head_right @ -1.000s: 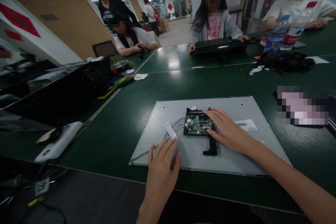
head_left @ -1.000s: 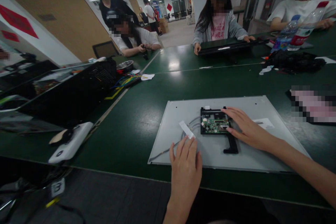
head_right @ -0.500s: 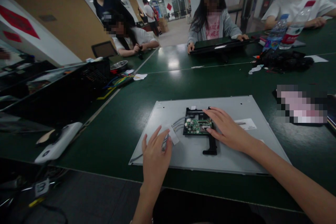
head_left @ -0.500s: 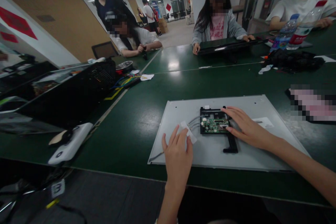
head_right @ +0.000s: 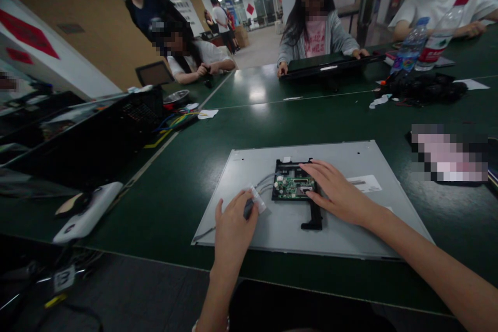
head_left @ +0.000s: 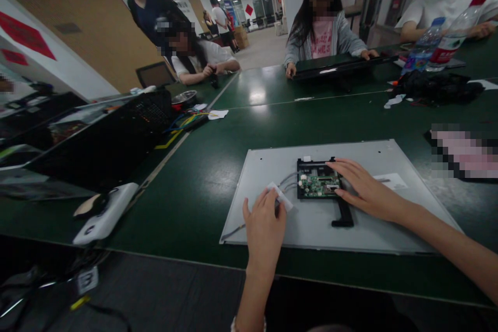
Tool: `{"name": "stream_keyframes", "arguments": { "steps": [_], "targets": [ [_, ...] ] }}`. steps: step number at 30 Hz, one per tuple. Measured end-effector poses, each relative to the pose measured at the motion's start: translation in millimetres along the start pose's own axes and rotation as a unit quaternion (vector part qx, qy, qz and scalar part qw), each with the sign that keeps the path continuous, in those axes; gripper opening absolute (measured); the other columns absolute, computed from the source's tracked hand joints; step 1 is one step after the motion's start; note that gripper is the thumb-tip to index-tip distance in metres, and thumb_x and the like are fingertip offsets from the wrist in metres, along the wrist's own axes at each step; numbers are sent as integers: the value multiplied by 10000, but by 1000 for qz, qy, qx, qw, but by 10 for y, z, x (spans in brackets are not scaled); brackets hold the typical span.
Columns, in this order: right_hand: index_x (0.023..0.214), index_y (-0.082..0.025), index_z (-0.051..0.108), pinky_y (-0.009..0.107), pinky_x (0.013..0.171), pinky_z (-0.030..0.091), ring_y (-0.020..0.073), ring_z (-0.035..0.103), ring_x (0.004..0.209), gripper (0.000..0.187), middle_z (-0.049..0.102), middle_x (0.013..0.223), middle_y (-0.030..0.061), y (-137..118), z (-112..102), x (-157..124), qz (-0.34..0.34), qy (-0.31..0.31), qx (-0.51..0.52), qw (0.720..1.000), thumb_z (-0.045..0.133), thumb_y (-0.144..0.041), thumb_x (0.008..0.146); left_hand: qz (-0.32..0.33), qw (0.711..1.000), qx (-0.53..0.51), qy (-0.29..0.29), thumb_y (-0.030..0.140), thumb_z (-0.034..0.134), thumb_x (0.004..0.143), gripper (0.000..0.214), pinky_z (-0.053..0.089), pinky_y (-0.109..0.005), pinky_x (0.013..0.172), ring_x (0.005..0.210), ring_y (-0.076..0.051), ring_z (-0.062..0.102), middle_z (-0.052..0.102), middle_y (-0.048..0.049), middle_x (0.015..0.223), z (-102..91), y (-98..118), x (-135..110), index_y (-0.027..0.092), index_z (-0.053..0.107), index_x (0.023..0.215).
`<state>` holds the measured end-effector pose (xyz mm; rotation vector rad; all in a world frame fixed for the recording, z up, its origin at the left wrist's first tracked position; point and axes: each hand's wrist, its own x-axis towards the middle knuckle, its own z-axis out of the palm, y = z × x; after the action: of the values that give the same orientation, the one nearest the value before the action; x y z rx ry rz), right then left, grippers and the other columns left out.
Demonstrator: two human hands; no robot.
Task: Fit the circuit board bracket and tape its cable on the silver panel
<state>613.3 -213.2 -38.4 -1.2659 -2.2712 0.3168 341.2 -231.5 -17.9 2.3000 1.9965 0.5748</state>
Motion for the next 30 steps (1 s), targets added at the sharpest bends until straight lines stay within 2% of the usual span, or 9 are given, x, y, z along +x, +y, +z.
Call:
{"name": "stream_keyframes", "arguments": {
  "steps": [6,15,18,24,30],
  "targets": [
    [1524,-258,249,528,1162,325,277,324,1434,588,420,1510,100,-3,-4,1,3,1,-5,1000,440,-361,977,-34,999,5,-42,221,601,875,268,220,-639,1120,1216,-283,583,657,-91,1268,-74,63,60,213,597,1143],
    [1517,-251,262,519,1171,311,269,318,1439,577,431,1505,97,-10,-11,4,4,-4,-1,1000,446,-354,979,-28,997,2,-77,327,644,864,597,245,-657,1095,1276,-323,528,565,-184,1370,-23,24,48,145,400,1377],
    [1518,-247,258,524,1172,308,275,318,1439,584,426,1511,103,-11,-15,3,6,-7,1,1000,448,-362,977,-28,997,-5,-69,342,641,865,630,236,-650,1105,1284,-321,521,569,-182,1365,24,-7,28,147,370,1399],
    [1521,-269,239,550,1163,315,284,327,1432,590,425,1506,110,-12,-17,7,3,-7,5,1000,454,-345,977,-6,1000,-25,-14,358,618,868,625,212,-637,1125,1320,-316,487,515,-183,1422,125,-72,-21,174,360,1407],
    [1517,-254,255,527,1173,307,275,315,1437,580,422,1509,105,-13,-17,3,6,-10,-2,1000,448,-360,980,6,999,-44,-15,368,615,870,720,191,-643,1132,1368,-311,428,437,-179,1490,119,-99,-41,186,264,1472]
  ]
}}
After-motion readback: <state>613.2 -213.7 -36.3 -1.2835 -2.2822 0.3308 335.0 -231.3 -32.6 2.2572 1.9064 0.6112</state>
